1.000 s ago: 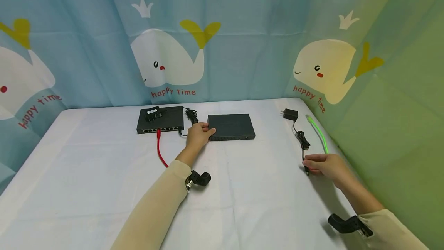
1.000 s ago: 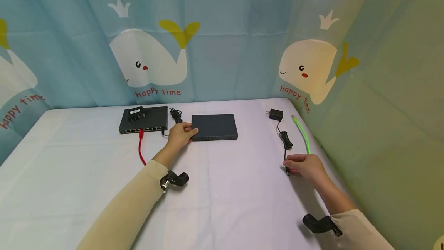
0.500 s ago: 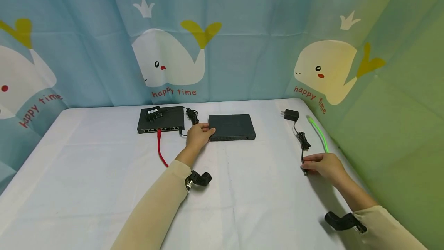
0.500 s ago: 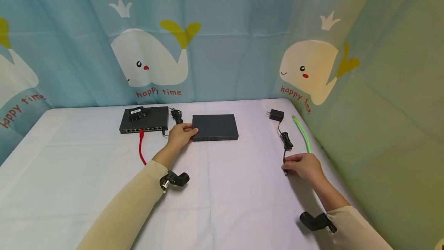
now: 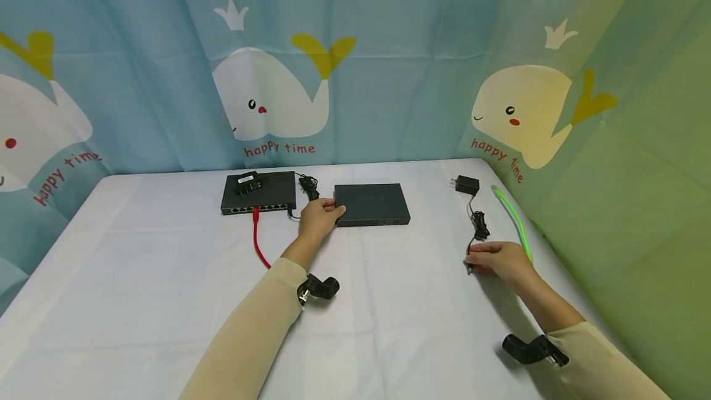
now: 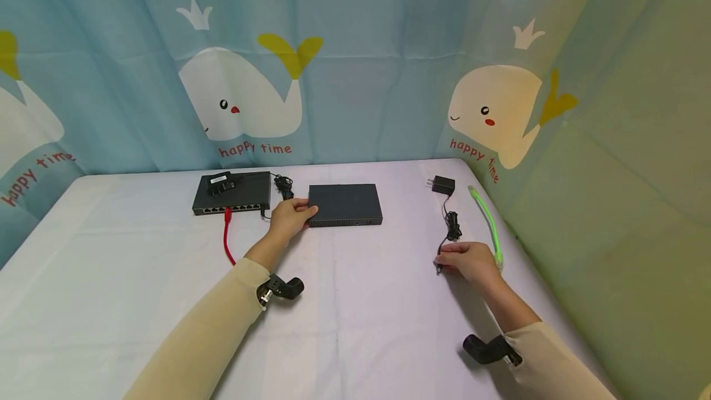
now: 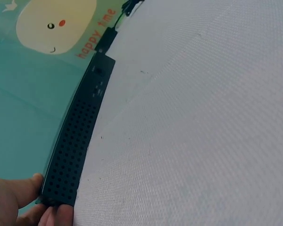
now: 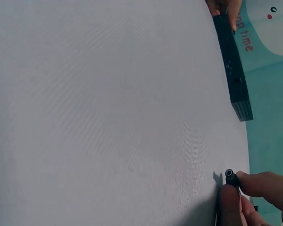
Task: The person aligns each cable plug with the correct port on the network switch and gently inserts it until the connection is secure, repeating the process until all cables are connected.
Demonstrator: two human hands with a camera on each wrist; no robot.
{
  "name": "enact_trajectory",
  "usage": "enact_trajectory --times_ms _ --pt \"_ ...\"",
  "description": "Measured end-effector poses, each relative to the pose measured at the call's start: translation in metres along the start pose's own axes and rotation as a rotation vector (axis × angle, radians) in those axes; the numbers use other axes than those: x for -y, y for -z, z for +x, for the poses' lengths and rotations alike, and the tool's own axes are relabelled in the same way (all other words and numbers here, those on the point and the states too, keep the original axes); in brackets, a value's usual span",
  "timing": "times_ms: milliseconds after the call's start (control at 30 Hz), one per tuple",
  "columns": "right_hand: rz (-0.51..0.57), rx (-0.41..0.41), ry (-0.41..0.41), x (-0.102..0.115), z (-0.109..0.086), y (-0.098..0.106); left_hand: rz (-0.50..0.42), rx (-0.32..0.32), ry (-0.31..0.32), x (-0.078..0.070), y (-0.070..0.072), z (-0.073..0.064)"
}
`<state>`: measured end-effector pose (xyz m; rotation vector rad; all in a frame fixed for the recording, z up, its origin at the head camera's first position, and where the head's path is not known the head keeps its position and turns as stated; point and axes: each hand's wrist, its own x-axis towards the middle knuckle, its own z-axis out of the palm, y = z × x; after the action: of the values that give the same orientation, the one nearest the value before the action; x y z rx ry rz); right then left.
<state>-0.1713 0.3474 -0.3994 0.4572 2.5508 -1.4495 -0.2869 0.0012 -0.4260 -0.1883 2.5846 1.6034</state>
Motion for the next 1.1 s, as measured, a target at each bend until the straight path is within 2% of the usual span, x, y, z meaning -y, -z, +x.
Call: enact_trajectory --times_ms 133,333,433,700,1100 --pt "0.135 0.043 -0.017 0.003 0.001 -0.003 -0.002 -0.001 0.001 0.001 0.000 0.000" --pt "0.467 0.160 -0.059 0.008 0.003 -0.006 -0.015 -0.004 -0.002 0.000 0.000 -0.001" --pt "0.568 0.213 -0.076 0.012 0.004 -0.008 -0.021 -0.007 0.000 0.000 0.000 -0.001" --pt "0.599 0.279 -0.118 0.025 0.008 -0.020 -0.019 -0.005 0.004 0.001 0.000 -0.001" --pt "0.592 0.291 -0.125 0.037 0.020 -0.035 -0.017 -0.004 0.003 0.002 -0.001 0.000"
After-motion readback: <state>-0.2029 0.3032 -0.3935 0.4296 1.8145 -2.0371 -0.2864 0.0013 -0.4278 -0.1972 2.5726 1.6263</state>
